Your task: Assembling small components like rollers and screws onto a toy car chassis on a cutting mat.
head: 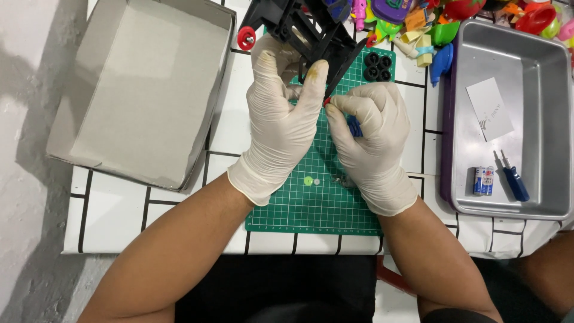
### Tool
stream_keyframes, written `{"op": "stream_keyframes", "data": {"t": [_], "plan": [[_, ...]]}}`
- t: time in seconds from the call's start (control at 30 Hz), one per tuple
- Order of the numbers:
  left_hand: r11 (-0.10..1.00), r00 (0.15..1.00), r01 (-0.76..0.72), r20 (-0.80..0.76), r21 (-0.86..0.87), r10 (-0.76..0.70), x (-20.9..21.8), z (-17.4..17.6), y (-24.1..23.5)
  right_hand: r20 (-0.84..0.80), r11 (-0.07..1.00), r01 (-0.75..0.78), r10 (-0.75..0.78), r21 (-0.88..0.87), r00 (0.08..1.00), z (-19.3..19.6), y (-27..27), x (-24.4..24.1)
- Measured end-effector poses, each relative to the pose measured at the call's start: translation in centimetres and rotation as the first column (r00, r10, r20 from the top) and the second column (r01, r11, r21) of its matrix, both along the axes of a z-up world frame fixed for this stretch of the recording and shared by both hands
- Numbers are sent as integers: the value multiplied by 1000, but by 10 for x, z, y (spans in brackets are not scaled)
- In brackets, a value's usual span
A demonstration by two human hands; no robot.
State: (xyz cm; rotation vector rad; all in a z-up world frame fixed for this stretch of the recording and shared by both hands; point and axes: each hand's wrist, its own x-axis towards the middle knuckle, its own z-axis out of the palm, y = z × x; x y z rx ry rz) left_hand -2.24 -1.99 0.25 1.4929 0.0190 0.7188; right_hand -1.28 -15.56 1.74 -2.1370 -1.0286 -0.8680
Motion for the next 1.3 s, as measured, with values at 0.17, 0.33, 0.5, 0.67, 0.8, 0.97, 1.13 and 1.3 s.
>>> {"op": "stream_keyframes", "data": {"t": [0.17,0.33,0.5,0.67,0.8,0.97,1.13,1.3], "plan": [[1000,1000,12,12,-5,-12,1,1,2,-6,1000,-9,9,-19,1000,1,-3,1],[1000,1000,-10,-22,-3,10,2,5,6,-48,999,-35,34,-12,998,-4,-15,1],[1000,1000,-10,-20,28,11,3,3,4,-58,998,-65,66,20,996,-4,-10,2],[1000,1000,15,3,25,-15,2,3,4,-78,997,-76,76,7,994,1,-7,1],[999,999,44,-8,2,-44,0,5,4,-79,998,-65,63,-19,995,0,-8,2],[995,996,83,-34,-61,-85,0,9,5,-67,997,-50,46,-53,997,-1,-8,3],[995,995,76,-61,-65,-80,1,12,4,-64,996,-25,20,-84,998,0,-8,3],[983,992,110,-44,-148,-118,1,12,3,-61,995,-18,12,-102,998,0,-7,3]]}}
